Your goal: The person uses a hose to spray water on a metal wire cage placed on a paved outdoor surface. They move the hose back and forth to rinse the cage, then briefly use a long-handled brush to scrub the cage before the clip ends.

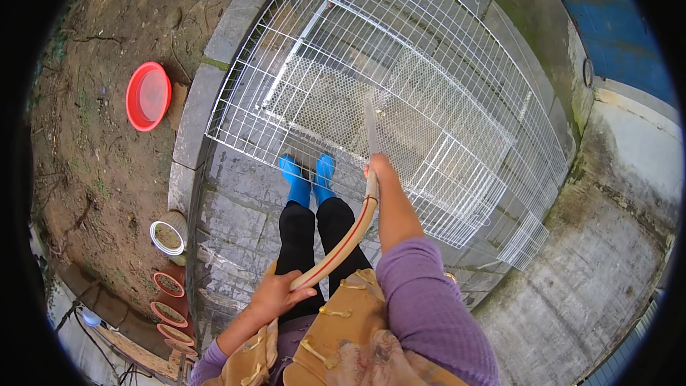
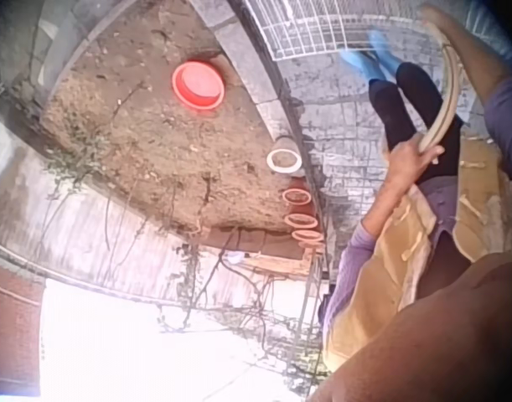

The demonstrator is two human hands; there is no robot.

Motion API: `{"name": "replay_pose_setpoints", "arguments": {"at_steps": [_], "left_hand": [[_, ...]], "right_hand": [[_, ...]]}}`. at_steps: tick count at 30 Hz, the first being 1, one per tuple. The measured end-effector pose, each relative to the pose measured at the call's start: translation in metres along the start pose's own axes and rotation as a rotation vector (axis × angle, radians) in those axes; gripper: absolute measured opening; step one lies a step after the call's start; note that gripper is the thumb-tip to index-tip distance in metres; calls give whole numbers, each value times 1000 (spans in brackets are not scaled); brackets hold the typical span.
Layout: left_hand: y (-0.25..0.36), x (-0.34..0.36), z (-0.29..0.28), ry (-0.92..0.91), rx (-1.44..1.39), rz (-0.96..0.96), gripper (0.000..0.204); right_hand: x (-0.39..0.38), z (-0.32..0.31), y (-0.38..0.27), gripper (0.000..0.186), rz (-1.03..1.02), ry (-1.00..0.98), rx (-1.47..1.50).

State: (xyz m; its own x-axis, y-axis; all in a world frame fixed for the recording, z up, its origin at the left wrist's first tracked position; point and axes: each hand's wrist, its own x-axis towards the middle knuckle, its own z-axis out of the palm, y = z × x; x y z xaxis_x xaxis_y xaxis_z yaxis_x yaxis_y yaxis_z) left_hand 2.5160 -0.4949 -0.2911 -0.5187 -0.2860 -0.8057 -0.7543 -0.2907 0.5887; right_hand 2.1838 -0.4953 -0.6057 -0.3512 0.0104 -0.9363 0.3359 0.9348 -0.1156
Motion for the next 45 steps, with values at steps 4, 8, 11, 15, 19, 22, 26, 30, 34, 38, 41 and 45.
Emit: {"name": "replay_pose_setpoints", "arguments": {"at_steps": [4,8,11,15,19,22,26,30,34,38,41,45], "left_hand": [[-9,0,5,10,-46,-17,45],[-4,-1,0,6,-80,-44,45],[-3,-1,2,-13,7,-15,44],[-6,1,6,1,-28,11,46],[-10,-1,1,64,-51,-4,50],[-11,0,0,68,-67,-1,49],[-9,-2,-1,61,-38,7,50],[-8,0,4,29,33,22,50],[-7,-1,4,34,11,27,51],[-8,-1,4,29,39,39,51],[-9,-1,4,25,18,31,50],[-11,-6,5,46,32,36,50]], "right_hand": [[-5,9,-5,31,27,15,-8],[-2,6,-7,31,9,0,25],[-5,12,-8,30,4,-24,-34],[10,1,3,32,9,-10,-26],[1,1,23,34,125,78,54],[2,-9,36,35,124,90,23],[10,-4,42,35,129,76,43],[36,-12,56,36,104,80,47],[36,-14,59,36,55,75,34],[27,-13,56,35,90,83,60],[14,-14,49,35,82,89,35],[-14,-3,35,33,42,74,20]]}}
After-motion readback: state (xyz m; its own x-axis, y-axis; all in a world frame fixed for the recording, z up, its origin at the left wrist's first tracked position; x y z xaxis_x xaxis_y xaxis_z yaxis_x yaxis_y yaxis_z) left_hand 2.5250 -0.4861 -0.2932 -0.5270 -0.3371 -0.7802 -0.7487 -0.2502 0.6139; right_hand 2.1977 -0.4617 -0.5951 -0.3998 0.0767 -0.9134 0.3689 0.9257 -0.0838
